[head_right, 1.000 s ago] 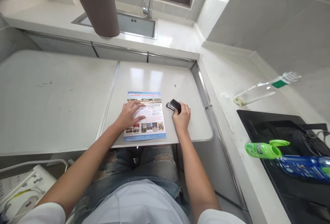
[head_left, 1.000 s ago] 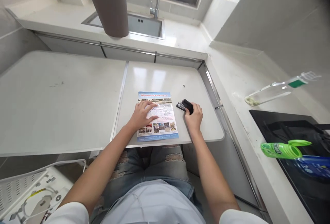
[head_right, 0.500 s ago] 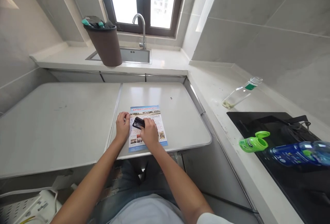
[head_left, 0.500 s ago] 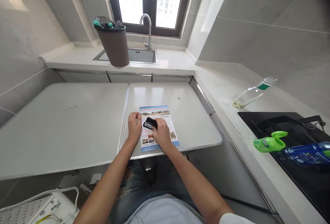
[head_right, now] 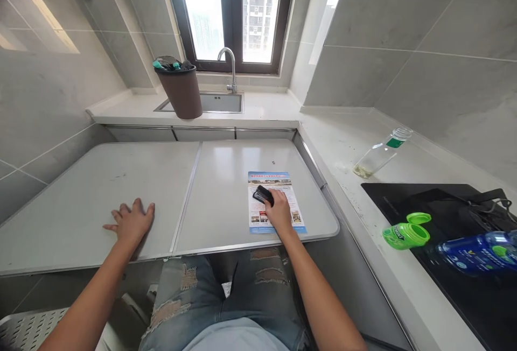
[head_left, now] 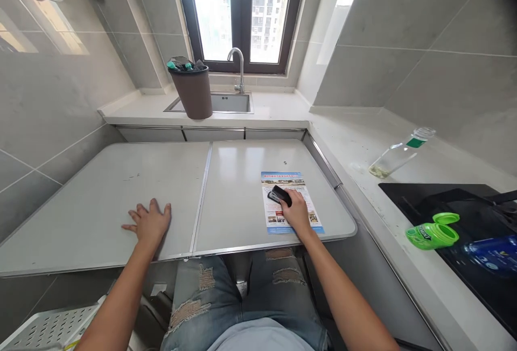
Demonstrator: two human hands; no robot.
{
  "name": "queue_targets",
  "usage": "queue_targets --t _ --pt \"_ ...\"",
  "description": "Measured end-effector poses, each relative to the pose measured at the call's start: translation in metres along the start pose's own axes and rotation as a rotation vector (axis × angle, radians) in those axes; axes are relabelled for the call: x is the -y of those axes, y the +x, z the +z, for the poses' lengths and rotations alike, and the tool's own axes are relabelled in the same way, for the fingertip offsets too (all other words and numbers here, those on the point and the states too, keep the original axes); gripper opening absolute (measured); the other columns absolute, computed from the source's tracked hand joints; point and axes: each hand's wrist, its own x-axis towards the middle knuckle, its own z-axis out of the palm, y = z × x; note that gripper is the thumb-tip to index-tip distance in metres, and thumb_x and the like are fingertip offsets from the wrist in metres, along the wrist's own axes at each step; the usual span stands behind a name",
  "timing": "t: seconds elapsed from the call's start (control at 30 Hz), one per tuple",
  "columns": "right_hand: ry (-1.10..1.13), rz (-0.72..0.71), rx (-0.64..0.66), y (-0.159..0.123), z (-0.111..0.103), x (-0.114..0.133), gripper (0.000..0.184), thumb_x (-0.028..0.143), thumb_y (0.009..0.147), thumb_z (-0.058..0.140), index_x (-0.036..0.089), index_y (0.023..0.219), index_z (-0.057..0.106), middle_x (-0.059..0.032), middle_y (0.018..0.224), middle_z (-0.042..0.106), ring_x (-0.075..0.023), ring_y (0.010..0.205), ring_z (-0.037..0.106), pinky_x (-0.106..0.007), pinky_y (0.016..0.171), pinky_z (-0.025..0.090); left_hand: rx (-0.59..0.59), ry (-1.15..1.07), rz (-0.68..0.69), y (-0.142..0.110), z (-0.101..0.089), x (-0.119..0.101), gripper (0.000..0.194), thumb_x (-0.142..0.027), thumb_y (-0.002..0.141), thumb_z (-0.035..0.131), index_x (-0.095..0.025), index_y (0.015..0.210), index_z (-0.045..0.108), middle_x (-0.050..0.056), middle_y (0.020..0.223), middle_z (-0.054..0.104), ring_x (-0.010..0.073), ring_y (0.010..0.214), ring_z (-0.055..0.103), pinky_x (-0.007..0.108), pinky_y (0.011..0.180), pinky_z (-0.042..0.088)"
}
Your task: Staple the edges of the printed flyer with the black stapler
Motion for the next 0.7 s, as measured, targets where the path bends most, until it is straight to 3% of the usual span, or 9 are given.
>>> queue_targets --t 0.13,0.37,0.47,0.57,0.7 --pt "-0.005 -0.015 0.004 0.002 -0.011 -0.021 0.033 0.024 0.088 0.059 0.017 0.120 0.063 -0.0127 0.115 0.068 -0.0318 0.111 0.058 -0.049 0.099 0.049 0.036 0.042 -0.021 0.000 0.006 0.005 0.071 -0.055 0.100 0.027 -0.012 0.156 0.039 0.032 0.163 0.024 0.0552 0.151 0.013 0.081 0.108 0.015" --pt "0.005 -0.058 -0.045 0.005 -0.033 -0.029 0.035 0.038 0.094 0.058 0.019 0.123 0.063 -0.0108 0.112 0.069 -0.0277 0.104 0.061 -0.040 0.094 0.047 0.000 0.056 -0.017 -0.005 0.002 -0.004 0.068 -0.049 0.100 0.029 -0.010 0.153 0.043 0.033 0.160 0.030 0.0543 0.150 0.019 0.080 0.109 0.016" --pt "-0.131 0.046 -0.111 0.016 -0.054 -0.054 0.030 0.039 0.101 0.046 0.018 0.104 0.067 -0.0095 0.096 0.070 -0.0230 0.087 0.061 -0.034 0.085 0.043 -0.014 0.068 -0.026 -0.006 0.001 -0.005 0.067 -0.048 0.100 0.029 -0.009 0.153 0.043 0.034 0.160 0.030 0.0542 0.149 0.019 0.079 0.109 0.018" --pt "-0.422 0.211 0.031 0.029 -0.070 -0.085 0.032 0.032 0.101 0.041 0.018 0.086 0.066 -0.0095 0.087 0.070 -0.0211 0.079 0.060 -0.031 0.072 0.037 -0.032 0.075 -0.019 -0.007 0.002 -0.006 0.066 -0.047 0.100 0.030 -0.009 0.152 0.044 0.034 0.159 0.031 0.0543 0.149 0.019 0.079 0.108 0.019" --pt "-0.517 0.194 0.156 0.038 -0.069 -0.103 0.025 0.028 0.097 0.048 0.019 0.082 0.066 -0.0082 0.086 0.070 -0.0199 0.078 0.059 -0.030 0.067 0.030 -0.043 0.064 -0.012 -0.007 0.003 -0.005 0.065 -0.047 0.100 0.030 -0.008 0.149 0.046 0.035 0.157 0.032 0.0544 0.148 0.022 0.079 0.109 0.017"
